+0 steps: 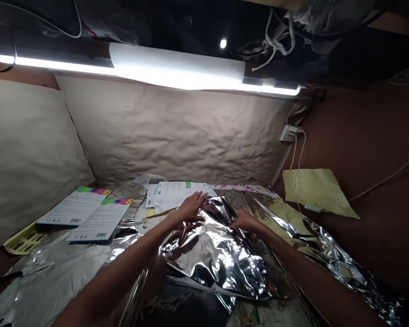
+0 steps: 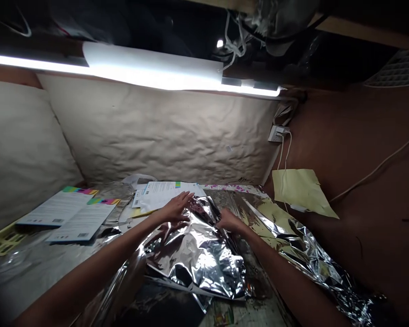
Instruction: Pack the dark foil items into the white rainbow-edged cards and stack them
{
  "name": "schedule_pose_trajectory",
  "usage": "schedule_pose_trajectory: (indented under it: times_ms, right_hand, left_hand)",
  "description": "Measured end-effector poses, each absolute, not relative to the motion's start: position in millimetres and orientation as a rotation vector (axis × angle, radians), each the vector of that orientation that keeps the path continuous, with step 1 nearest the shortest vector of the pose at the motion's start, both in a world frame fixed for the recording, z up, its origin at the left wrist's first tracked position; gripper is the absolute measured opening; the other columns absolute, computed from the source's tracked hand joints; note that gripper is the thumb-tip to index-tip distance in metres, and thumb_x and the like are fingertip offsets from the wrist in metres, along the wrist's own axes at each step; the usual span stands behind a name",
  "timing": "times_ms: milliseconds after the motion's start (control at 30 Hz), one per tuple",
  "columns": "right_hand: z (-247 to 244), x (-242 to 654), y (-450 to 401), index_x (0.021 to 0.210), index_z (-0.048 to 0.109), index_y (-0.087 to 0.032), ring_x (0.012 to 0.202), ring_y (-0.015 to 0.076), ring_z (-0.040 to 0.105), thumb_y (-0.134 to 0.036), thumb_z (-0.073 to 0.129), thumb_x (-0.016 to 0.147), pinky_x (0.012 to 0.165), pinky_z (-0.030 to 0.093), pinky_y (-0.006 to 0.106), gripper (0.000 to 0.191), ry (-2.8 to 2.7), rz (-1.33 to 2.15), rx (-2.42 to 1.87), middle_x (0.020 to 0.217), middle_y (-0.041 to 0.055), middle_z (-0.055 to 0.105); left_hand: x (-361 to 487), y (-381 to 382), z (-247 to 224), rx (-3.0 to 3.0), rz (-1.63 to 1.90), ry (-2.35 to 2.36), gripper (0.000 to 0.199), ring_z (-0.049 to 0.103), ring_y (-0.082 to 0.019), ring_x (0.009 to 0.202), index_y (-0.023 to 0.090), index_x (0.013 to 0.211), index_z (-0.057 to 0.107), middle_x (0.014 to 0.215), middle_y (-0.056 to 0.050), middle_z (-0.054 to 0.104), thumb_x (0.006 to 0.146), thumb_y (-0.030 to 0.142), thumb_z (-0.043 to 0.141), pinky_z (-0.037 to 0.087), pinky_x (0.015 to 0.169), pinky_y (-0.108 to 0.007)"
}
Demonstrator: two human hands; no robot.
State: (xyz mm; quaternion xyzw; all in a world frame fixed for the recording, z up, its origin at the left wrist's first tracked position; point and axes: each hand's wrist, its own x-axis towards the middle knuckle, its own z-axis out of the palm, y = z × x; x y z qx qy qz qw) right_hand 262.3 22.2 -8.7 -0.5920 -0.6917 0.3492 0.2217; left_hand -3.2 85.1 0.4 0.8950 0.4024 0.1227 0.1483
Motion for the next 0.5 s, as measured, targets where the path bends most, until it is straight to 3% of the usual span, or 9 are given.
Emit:
schedule_pose_trajectory:
  times_ms: [67, 133, 200, 233, 300, 400, 500]
  right_hand:
    - [1, 261, 17, 0.063, 0.064, -0.015, 0.063, 0.0160, 0.057, -0.020, 0.068, 0.060, 0.058, 0.044, 0.023, 0.006, -2.074, 0.996, -1.541, 0.061, -0.0026, 0.061]
    - [16, 262, 18, 0.067, 0.066, -0.015, 0.065, 0.0169, 0.058, -0.022, 0.068, 0.061, 0.059, 0.045, 0.023, 0.008, -2.218, 1.012, -1.468, 0.064, -0.0026, 0.063]
    - [35, 262, 26, 0.068, 0.068, -0.016, 0.066, 0.0177, 0.059, -0.022, 0.069, 0.061, 0.060, 0.047, 0.024, 0.009, -2.333, 0.981, -1.425, 0.063, -0.0033, 0.063]
    - [45, 260, 32, 0.067, 0.068, -0.016, 0.066, 0.0181, 0.060, -0.021, 0.069, 0.061, 0.061, 0.047, 0.024, 0.008, -2.377, 0.944, -1.416, 0.063, -0.0037, 0.063]
    - [66, 252, 44, 0.070, 0.069, -0.016, 0.072, 0.0206, 0.062, -0.020, 0.069, 0.063, 0.067, 0.049, 0.026, 0.008, -2.421, 0.810, -1.416, 0.067, -0.0029, 0.065]
    - [87, 225, 45, 0.106, 0.069, -0.016, 0.105, 0.0291, 0.060, -0.021, 0.065, 0.076, 0.093, 0.046, 0.037, 0.031, -2.352, 0.517, -1.425, 0.107, 0.0069, 0.070]
    - [80, 188, 5, 0.143, 0.042, -0.015, 0.134, 0.0297, 0.040, -0.028, 0.052, 0.092, 0.112, 0.030, 0.046, 0.054, -2.257, 0.278, -1.351, 0.147, 0.0147, 0.045]
  left_hand:
    - [-4, 92, 14, 2.478, 0.347, 1.059, 0.118, 0.008, -0.038, 0.148, 0.024, 0.153, 0.020, 0.162, -0.015, 0.013, 0.055, 0.030, 0.085, 0.016, 0.116, -0.053]
    - [-6, 98, 28, 2.316, 0.306, 0.963, 0.109, 0.029, -0.038, 0.142, 0.025, 0.147, 0.037, 0.156, -0.012, 0.034, 0.050, 0.028, 0.087, 0.028, 0.112, -0.048]
    - [-9, 101, 39, 2.116, 0.232, 0.904, 0.085, 0.058, -0.035, 0.116, 0.020, 0.125, 0.062, 0.125, -0.010, 0.066, 0.045, 0.026, 0.090, 0.045, 0.097, -0.040]
    - [-12, 101, 42, 2.017, 0.200, 0.894, 0.069, 0.066, -0.032, 0.098, 0.018, 0.109, 0.070, 0.105, -0.007, 0.073, 0.043, 0.025, 0.090, 0.050, 0.086, -0.036]
    - [-18, 94, 40, 1.809, 0.198, 0.904, 0.047, 0.067, -0.025, 0.072, 0.016, 0.082, 0.072, 0.075, -0.002, 0.073, 0.040, 0.023, 0.091, 0.052, 0.068, -0.031]
    - [-29, 66, 24, 1.467, 0.395, 0.968, 0.035, 0.062, -0.017, 0.059, 0.014, 0.073, 0.068, 0.064, 0.001, 0.067, 0.047, 0.024, 0.089, 0.050, 0.058, -0.026]
    - [-35, 22, 1, 1.088, 0.692, 1.057, 0.028, 0.062, -0.016, 0.059, 0.012, 0.077, 0.065, 0.066, -0.002, 0.066, 0.064, 0.030, 0.083, 0.051, 0.057, -0.027]
